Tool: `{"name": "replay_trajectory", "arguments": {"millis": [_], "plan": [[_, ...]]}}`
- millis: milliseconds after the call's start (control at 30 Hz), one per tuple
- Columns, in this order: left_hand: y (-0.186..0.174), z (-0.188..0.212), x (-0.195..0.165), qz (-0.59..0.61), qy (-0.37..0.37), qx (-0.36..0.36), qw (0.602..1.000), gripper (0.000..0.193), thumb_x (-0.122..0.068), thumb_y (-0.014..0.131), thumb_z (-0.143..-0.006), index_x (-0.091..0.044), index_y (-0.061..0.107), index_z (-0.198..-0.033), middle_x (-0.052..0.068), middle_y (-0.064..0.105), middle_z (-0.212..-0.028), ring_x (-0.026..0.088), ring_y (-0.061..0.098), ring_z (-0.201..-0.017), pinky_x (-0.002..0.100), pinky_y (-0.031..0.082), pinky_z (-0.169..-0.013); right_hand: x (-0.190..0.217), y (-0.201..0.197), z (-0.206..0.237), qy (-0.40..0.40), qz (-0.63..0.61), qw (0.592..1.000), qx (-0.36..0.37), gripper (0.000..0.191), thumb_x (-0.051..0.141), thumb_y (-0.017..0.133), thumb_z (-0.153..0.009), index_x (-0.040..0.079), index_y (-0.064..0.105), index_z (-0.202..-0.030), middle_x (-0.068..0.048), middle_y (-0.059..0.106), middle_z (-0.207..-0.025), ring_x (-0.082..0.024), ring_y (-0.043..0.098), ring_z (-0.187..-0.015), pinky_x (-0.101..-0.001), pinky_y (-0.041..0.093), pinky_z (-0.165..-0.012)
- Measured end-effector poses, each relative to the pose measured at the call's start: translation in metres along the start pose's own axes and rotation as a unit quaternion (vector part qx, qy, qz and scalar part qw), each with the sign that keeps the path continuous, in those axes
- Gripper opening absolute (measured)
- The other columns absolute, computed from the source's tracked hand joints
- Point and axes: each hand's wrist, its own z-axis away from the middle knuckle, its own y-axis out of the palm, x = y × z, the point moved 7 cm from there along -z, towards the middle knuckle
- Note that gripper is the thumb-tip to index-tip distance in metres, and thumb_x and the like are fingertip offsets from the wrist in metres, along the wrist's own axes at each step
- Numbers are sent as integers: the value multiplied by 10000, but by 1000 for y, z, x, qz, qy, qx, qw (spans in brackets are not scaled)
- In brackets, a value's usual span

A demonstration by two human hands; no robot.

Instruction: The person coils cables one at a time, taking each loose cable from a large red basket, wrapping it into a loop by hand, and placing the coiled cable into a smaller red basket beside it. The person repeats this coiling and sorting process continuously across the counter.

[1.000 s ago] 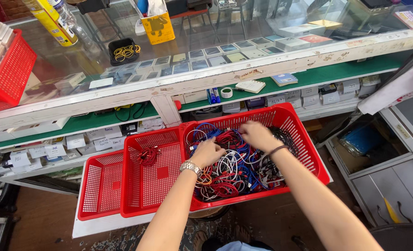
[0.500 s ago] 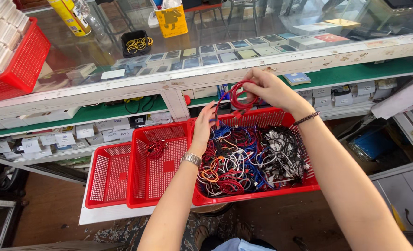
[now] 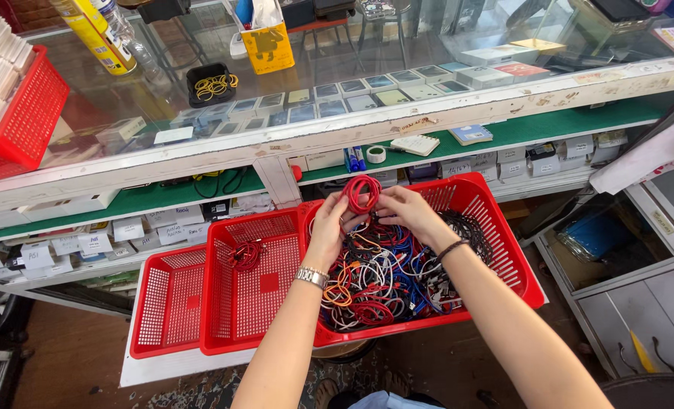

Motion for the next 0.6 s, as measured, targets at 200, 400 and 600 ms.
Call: {"name": "replay_trajectory", "arguments": {"millis": [200,400,600], "plan": [[-43,-1,30,-136,-58,-44,988,333,-188,506,-1036,8,619,-1280,173,720,-1236,247,735,-1062,395,588,-911,56,-26,-1,-111,234,958,-123,217,190,657,-938,30,622,-1081,-105,738,-994,-216,733,-911,-344,596,-818],[-8,7,-31,-498,252,-2,830,485,-158,708,-913,-17,611,-1366,175,684,-1280,268,673,-1107,376,538,-871,127,-9,35,-286,467,833,-74,205,138,661,-899,39,604,-1069,-129,739,-945,-299,723,-895,-392,552,-795],[53,-17,-47,-613,111,11,782,297,-218,681,-947,-82,715,-1210,126,783,-1025,247,756,-915,360,574,-847,134,27,47,-355,463,812,4,225,108,650,-873,45,585,-1079,-129,718,-991,-305,709,-937,-407,559,-803]]}}
